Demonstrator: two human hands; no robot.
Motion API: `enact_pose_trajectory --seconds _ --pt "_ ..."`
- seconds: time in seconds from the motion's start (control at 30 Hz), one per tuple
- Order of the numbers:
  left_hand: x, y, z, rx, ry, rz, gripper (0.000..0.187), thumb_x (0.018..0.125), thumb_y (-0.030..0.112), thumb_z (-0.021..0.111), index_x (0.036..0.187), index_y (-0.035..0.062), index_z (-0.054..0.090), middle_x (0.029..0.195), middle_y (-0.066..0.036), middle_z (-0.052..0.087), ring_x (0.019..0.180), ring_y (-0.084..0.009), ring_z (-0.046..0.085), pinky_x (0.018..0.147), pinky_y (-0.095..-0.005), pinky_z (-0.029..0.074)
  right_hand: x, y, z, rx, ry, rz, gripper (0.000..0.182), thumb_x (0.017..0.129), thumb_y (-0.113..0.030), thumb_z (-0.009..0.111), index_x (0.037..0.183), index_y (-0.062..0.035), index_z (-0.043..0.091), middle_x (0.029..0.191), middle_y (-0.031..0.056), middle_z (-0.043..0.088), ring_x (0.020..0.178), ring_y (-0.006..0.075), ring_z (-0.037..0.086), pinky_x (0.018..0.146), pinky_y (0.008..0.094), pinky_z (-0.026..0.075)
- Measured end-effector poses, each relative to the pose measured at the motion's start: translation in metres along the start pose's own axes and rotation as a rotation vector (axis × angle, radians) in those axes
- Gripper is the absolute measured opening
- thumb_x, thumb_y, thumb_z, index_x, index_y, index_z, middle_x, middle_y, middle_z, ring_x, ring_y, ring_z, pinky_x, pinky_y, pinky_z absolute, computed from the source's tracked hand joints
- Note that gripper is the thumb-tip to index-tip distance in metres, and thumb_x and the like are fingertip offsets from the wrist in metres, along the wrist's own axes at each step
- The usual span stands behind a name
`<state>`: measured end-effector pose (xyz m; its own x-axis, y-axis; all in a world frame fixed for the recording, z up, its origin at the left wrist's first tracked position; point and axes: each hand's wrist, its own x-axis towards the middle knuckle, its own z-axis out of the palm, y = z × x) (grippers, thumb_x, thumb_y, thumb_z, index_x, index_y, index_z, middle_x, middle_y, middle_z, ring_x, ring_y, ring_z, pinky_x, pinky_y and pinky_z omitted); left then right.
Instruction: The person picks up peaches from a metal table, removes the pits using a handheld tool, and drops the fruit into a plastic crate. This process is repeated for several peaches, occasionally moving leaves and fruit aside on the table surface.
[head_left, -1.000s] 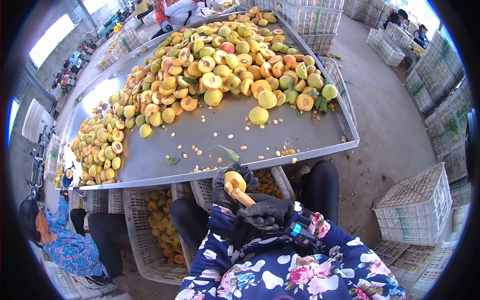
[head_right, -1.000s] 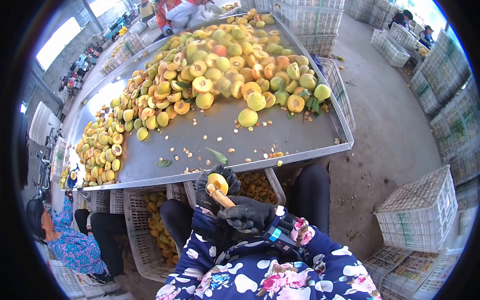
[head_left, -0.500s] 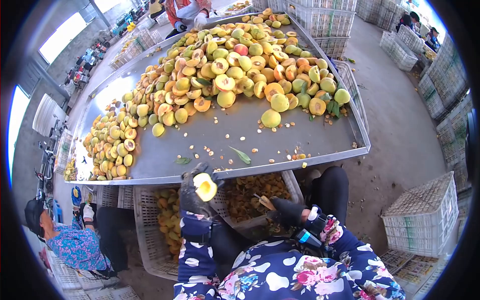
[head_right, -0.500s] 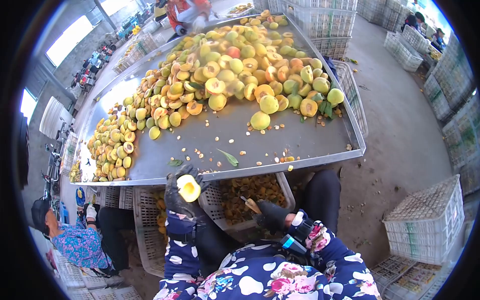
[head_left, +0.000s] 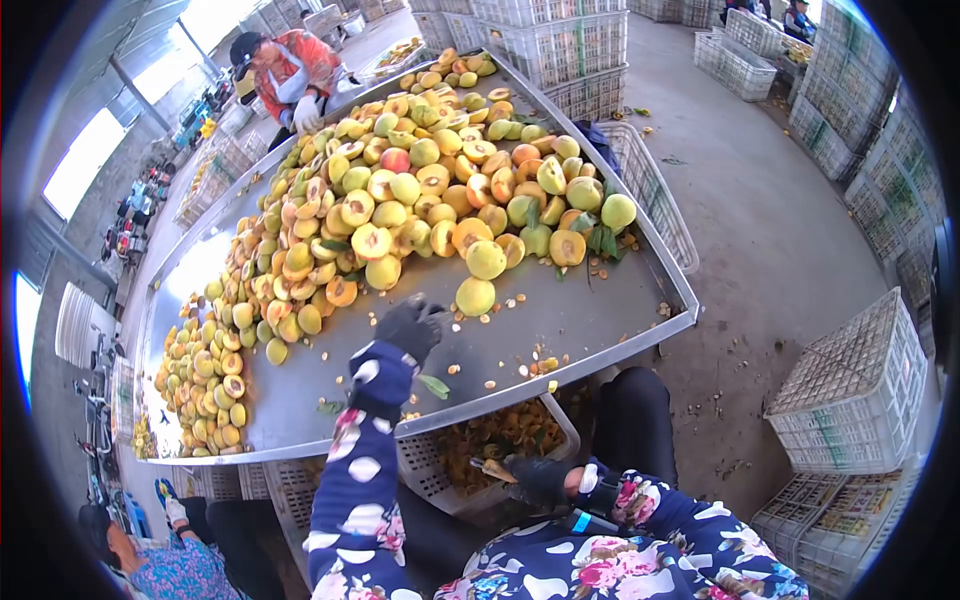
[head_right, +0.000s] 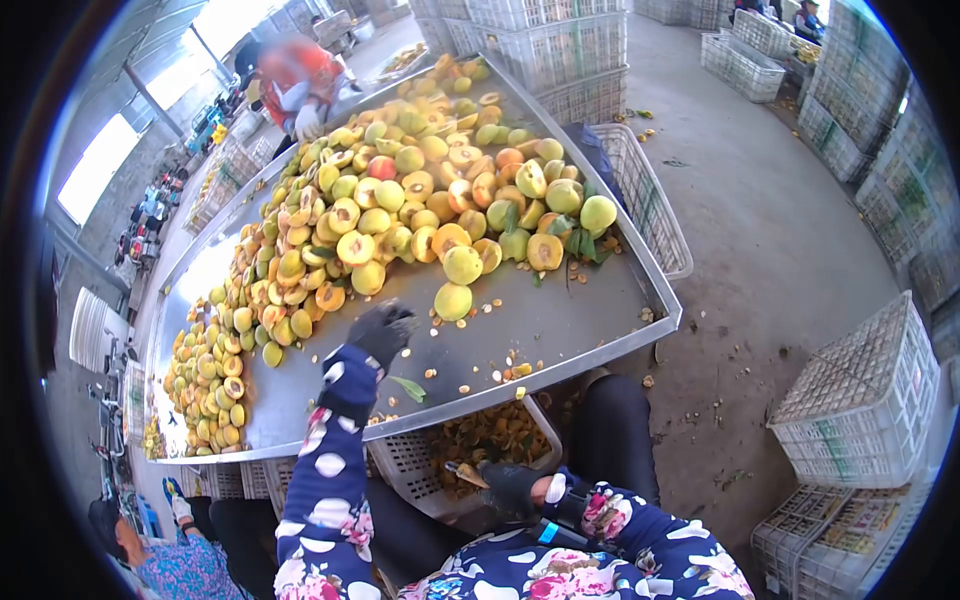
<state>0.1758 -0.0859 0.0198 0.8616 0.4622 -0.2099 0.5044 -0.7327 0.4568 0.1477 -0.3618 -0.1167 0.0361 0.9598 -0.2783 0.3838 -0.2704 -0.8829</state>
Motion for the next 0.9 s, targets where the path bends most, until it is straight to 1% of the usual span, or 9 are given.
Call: enact_pose_trajectory --seconds 0.07,0.2,0.3,0.47,0.53,0.63,0.77,0.87,0.9 --pt "0.051 0.009 0.045 0.168 0.335 -0.077 0.059 0.068 0.041 0.062 0.111 0.0027 0.05 0.097 -0.016 0.058 0.087 -0.0269 0.058 0.077 -0.0308 0.045 0.002 0.015 0.011 -0.154 0.094 -0.133 0.027 0.085 -0.024 0.044 0.101 -0.0031 0.045 0.066 0.0094 0.055 0.052 0.0197 0.055 0.043 0.033 0.04" --pt "0.09 0.024 0.065 0.169 0.087 -0.096 0.055 0.062 0.033 0.069 0.106 0.0032 0.053 0.097 -0.017 0.059 0.092 -0.0274 0.057 0.077 -0.031 0.046 -0.004 -0.014 -0.018 0.126 -0.054 0.113 0.027 0.084 -0.025 0.045 0.101 -0.0041 0.043 0.063 0.0077 0.053 0.051 0.0176 0.054 0.042 0.0293 0.039" --pt "0.119 -0.039 0.085 -0.391 -0.118 -0.065 0.049 0.062 0.025 0.07 0.105 0.006 0.055 0.096 -0.017 0.059 0.089 -0.0271 0.058 0.069 -0.0317 0.049 -0.008 -0.027 -0.031 0.334 -0.157 0.216 0.026 0.085 -0.026 0.045 0.1 -0.0053 0.043 0.059 0.0029 0.05 0.049 0.0135 0.052 0.04 0.0254 0.037" --pt "-0.003 0.007 0.002 -1.728 -0.642 -0.202 0.052 0.076 0.031 0.045 0.117 -0.0004 0.042 0.104 -0.025 0.053 0.091 -0.0333 0.056 0.075 -0.0448 0.047 -0.008 -0.025 -0.036 1.298 -0.37 0.367 0.028 0.085 -0.03 0.047 0.099 -0.0061 0.046 0.06 -0.001 0.048 0.051 0.01 0.049 0.041 0.0225 0.036" --pt "-0.046 0.017 -0.006 -1.893 -0.558 -0.18 0.057 0.077 0.038 0.038 0.12 0.0001 0.04 0.107 -0.026 0.05 0.096 -0.0383 0.052 0.085 -0.0524 0.039 -0.029 -0.059 -0.059 0.555 -0.085 -0.146 0.033 0.084 -0.012 0.049 0.115 -0.0032 0.042 0.09 0.0061 0.052 0.076 0.0098 0.048 0.062 0.0237 0.041" --pt "-0.098 0.022 0.004 -1.934 -0.174 -0.23 0.058 0.078 0.038 0.038 0.118 -0.0033 0.04 0.116 -0.022 0.046 0.103 -0.0377 0.047 0.087 -0.0527 0.037 -0.029 -0.066 -0.057 0.673 -0.009 -0.205 0.039 0.082 -0.012 0.053 0.118 -0.0027 0.04 0.089 0.006 0.052 0.077 0.0113 0.049 0.066 0.0249 0.041" --pt "-0.136 0.019 0.026 -2.223 -0.122 -0.223 0.053 0.083 0.039 0.038 0.114 -0.0036 0.042 0.115 -0.021 0.047 0.103 -0.035 0.047 0.09 -0.0475 0.036 -0.029 -0.096 -0.065 0.241 0.251 -0.357 0.033 0.081 -0.014 0.055 0.108 -0.0004 0.044 0.088 0.0166 0.055 0.075 0.0229 0.055 0.064 0.0299 0.042" --pt "-0.14 -0.004 0.061 -1.071 0.095 0.155 0.044 0.085 0.029 0.039 0.112 -0.006 0.043 0.104 -0.018 0.053 0.094 -0.0307 0.052 0.086 -0.0427 0.041 -0.03 -0.113 -0.067 0.044 0.275 -0.291 0.032 0.079 -0.016 0.055 0.104 0.0018 0.044 0.078 0.0222 0.055 0.067 0.0337 0.055 0.058 0.0365 0.043" --pt "-0.148 -0.002 0.062 -1.406 0.066 0.168 0.041 0.085 0.025 0.039 0.112 -0.0056 0.043 0.104 -0.017 0.052 0.094 -0.0294 0.051 0.086 -0.0414 0.041 -0.029 -0.117 -0.065 -0.011 0.275 -0.263 0.033 0.079 -0.016 0.056 0.104 0.0023 0.044 0.076 0.0224 0.055 0.066 0.035 0.055 0.056 0.0377 0.043"
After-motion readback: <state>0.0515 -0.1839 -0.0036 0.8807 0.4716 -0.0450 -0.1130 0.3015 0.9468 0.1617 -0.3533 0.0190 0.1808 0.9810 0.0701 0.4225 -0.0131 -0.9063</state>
